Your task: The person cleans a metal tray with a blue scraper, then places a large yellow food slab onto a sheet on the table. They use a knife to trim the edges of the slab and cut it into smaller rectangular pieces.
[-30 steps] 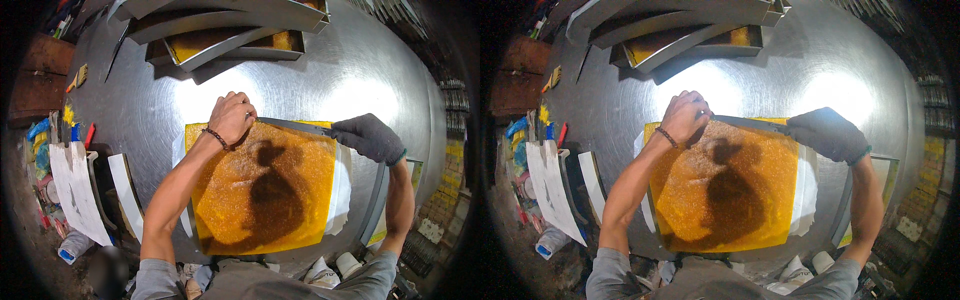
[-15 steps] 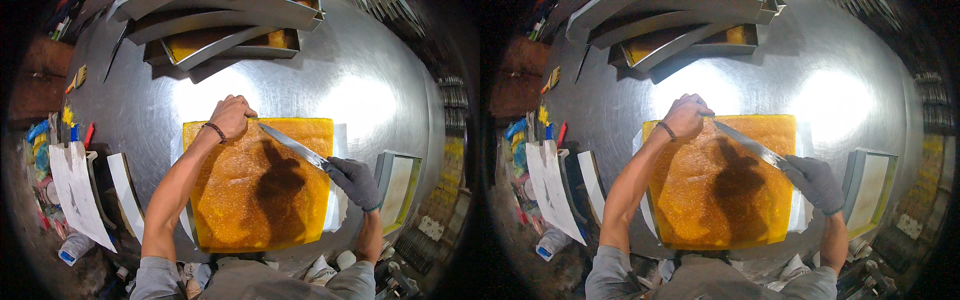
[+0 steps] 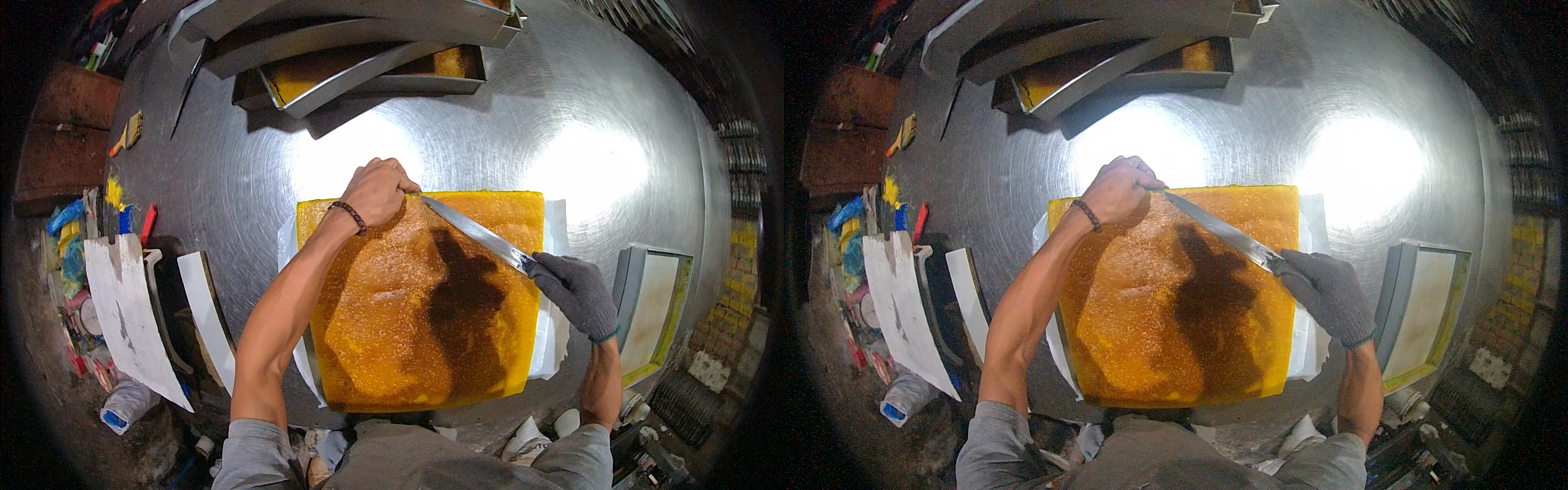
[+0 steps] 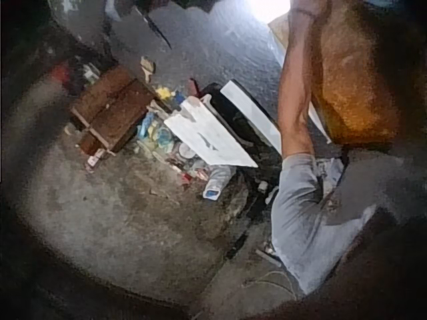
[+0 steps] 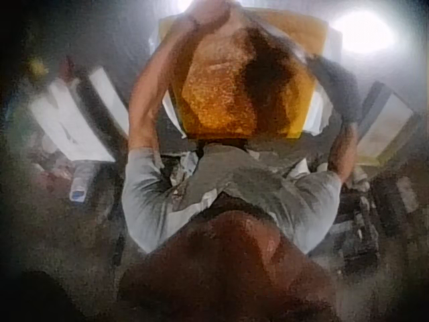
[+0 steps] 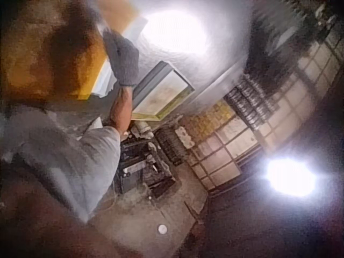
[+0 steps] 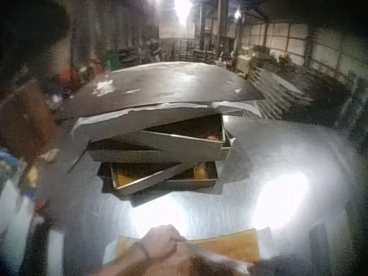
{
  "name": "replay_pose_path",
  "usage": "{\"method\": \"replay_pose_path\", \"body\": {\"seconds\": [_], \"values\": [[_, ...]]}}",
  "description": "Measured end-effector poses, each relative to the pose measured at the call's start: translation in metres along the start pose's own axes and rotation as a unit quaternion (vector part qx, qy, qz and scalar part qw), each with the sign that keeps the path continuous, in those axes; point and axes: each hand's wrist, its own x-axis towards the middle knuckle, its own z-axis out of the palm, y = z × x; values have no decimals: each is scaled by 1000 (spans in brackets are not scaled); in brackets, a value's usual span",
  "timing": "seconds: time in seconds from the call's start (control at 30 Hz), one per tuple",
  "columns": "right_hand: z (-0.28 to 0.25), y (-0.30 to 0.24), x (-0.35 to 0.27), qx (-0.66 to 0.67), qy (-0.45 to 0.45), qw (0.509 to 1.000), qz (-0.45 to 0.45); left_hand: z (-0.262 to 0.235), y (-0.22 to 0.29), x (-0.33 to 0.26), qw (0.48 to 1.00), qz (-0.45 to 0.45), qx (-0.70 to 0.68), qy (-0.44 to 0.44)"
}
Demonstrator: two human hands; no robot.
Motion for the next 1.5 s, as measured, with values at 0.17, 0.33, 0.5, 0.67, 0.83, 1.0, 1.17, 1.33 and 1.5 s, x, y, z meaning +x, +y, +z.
{"method": "replay_pose_path", "body": {"seconds": [0.17,0.33,0.5,0.67,0.83,1.0,1.17,1.33,1.5], "values": [[2,5,1,17,5,1000,-13,-1,1,1,1000,5,-4,-1],[4,5,1,31,5,999,-8,-3,2,1,1000,7,-15,-7],[8,4,4,23,7,1000,-2,-2,0,1,999,-3,-32,-10],[12,7,5,20,10,1000,-10,-3,1,2,999,-10,-39,-25],[15,9,9,12,29,999,-35,-6,1,2,998,-30,-43,-31],[14,3,9,27,20,999,-30,-12,0,2,997,-41,-44,-37],[17,2,6,31,24,998,-39,-14,-9,-2,999,-6,-26,-24],[14,-8,-14,29,27,998,-45,-34,5,-33,999,16,-40,-19],[12,-21,-54,37,9,997,-70,-42,24,-89,990,10,-141,-20]]}}
